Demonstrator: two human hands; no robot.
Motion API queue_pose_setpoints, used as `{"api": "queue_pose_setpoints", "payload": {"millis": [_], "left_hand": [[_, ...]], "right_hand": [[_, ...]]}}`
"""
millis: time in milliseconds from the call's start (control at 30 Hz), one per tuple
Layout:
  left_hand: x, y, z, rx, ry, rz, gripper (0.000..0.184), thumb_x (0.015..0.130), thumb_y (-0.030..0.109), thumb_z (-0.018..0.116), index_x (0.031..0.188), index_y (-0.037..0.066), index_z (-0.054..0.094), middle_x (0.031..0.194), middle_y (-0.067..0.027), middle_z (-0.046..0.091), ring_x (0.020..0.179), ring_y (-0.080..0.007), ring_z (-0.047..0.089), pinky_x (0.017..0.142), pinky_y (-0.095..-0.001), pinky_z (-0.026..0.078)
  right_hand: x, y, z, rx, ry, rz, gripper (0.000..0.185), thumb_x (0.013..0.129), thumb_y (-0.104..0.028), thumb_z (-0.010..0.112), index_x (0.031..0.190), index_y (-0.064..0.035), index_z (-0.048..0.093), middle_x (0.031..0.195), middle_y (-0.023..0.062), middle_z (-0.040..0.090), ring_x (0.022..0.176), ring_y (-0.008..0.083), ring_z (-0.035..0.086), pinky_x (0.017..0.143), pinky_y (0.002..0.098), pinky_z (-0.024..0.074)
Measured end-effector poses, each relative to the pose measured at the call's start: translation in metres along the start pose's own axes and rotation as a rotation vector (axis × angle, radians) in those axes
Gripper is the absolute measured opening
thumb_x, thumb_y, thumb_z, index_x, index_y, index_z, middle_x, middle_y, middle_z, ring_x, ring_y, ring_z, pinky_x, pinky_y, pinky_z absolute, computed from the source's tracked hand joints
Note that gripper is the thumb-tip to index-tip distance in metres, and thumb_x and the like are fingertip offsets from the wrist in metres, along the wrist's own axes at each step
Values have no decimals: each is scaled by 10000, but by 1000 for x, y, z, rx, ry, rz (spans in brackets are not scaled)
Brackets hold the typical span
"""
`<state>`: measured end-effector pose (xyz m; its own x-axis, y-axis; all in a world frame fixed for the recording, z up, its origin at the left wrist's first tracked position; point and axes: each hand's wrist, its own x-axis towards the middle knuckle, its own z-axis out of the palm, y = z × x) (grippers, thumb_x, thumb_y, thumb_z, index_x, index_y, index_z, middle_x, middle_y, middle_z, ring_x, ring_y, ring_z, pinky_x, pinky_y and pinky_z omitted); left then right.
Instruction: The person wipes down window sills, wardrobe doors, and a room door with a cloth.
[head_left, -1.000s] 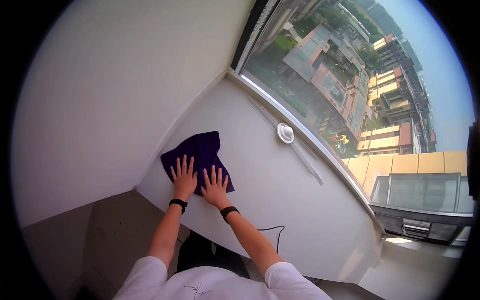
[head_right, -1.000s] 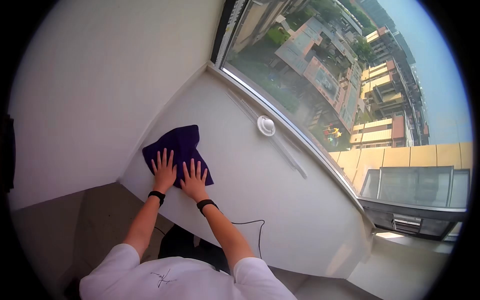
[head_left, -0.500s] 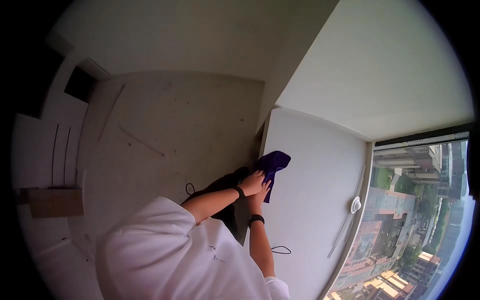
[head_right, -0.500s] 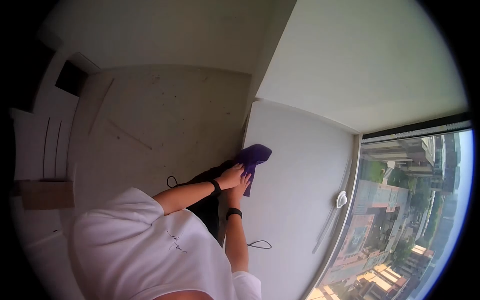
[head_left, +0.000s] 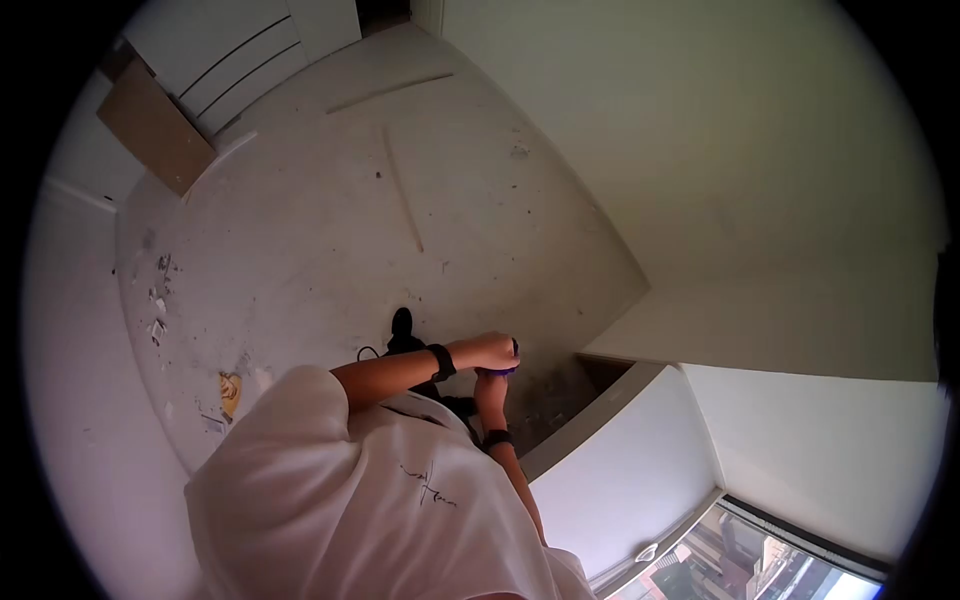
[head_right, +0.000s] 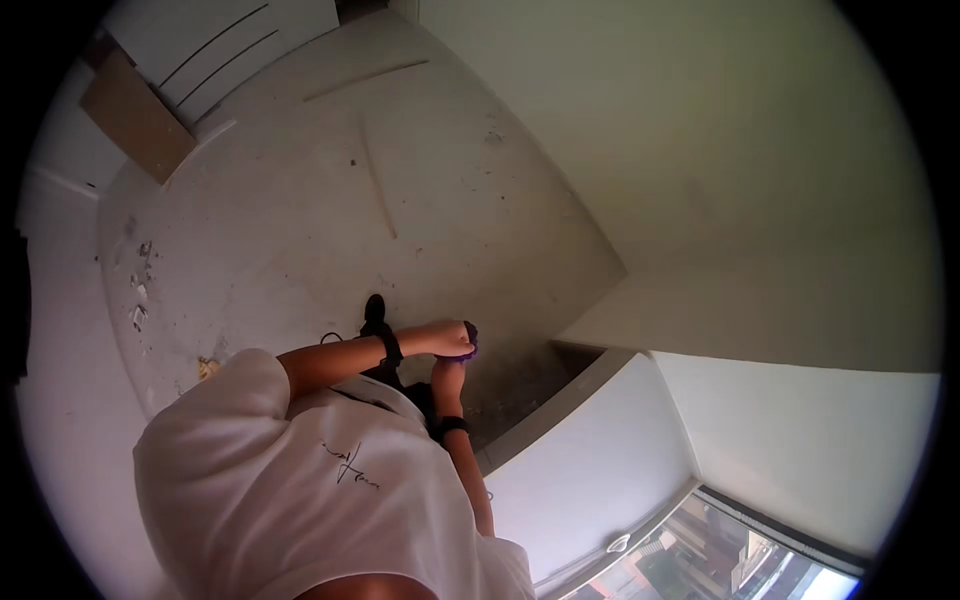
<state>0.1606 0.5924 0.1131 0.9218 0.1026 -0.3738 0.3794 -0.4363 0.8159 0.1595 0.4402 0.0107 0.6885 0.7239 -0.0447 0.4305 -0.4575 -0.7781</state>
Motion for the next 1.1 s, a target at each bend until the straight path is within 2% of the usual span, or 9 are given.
{"api": "queue_pose_setpoints", "payload": {"millis": [100, 200, 267, 367, 700, 833, 900, 1033, 1100], "left_hand": [[-51, 2, -88, -144, 131, -55, 372, 837, 292, 599, 726, -53, 686, 709, -237, 678, 658, -413, 663, 690, -497, 531], [-102, 3, -158, -125, 474, 222, 329, 884, 267, 597, 872, -49, 686, 871, -213, 710, 754, -384, 681, 743, -474, 542], [-146, 15, -215, -23, 365, 167, 359, 933, 213, 607, 1206, -19, 642, 1241, -196, 651, 1026, -326, 669, 889, -423, 533], [-176, -18, -250, 45, 412, 132, 436, 938, 186, 612, 1334, 8, 579, 1387, -181, 571, 1171, -315, 620, 960, -403, 518], [-165, -120, -359, -151, 822, 13, 353, 917, 107, 615, 1247, -13, 640, 1260, -201, 657, 1111, -358, 652, 944, -398, 538], [-139, -151, -439, -164, 972, -13, 303, 904, 63, 610, 1192, -13, 665, 1181, -217, 685, 1047, -381, 673, 892, -402, 550], [-127, -165, -484, -177, 1025, -45, 297, 902, 55, 607, 1186, -11, 666, 1165, -222, 688, 1047, -387, 672, 890, -397, 546], [-119, -212, -558, -269, 1052, -337, 274, 899, 31, 588, 1161, -11, 655, 1144, -240, 687, 1002, -370, 684, 833, -373, 537], [-115, -227, -592, -550, 1374, -71, 277, 924, 10, 568, 1188, -17, 647, 1088, -208, 709, 989, -286, 702, 845, -352, 529]], "right_hand": [[66, -56, 28, 24, -32, 1, 333, 971, -82, 491, 1284, -4, 572, 1140, 214, 678, 1016, 374, 660, 840, 450, 518], [130, -101, 48, 215, -89, 27, 345, 974, -70, 485, 1303, -1, 564, 1162, 191, 674, 1035, 342, 650, 861, 429, 509], [181, -120, 68, 399, -132, 65, 354, 976, -62, 481, 1316, 1, 558, 1176, 177, 671, 1047, 320, 643, 875, 414, 502], [246, -169, 97, 648, -174, 98, 367, 979, -51, 475, 1334, 4, 549, 1198, 154, 667, 1066, 289, 633, 895, 393, 493], [368, -380, 142, 730, -222, -256, 530, 936, 98, 350, 1440, -2, 482, 1368, 148, 586, 1172, 252, 598, 978, 327, 477], [435, -447, 150, 352, -263, -562, 502, 833, 111, 470, 1318, 34, 575, 1296, 213, 601, 1168, 387, 596, 980, 410, 478], [468, -482, 166, 54, -246, -964, 481, 762, 67, 566, 1237, 26, 624, 1239, 203, 619, 1164, 415, 580, 986, 486, 471], [527, -551, 224, 181, -221, -1209, 435, 752, 7, 645, 1186, 9, 648, 1289, 183, 590, 1326, 420, 496, 1095, 543, 420], [562, -577, 250, 201, -228, -1286, 441, 767, 5, 644, 1208, -1, 642, 1328, 174, 571, 1350, 416, 479, 1099, 546, 417]]}}
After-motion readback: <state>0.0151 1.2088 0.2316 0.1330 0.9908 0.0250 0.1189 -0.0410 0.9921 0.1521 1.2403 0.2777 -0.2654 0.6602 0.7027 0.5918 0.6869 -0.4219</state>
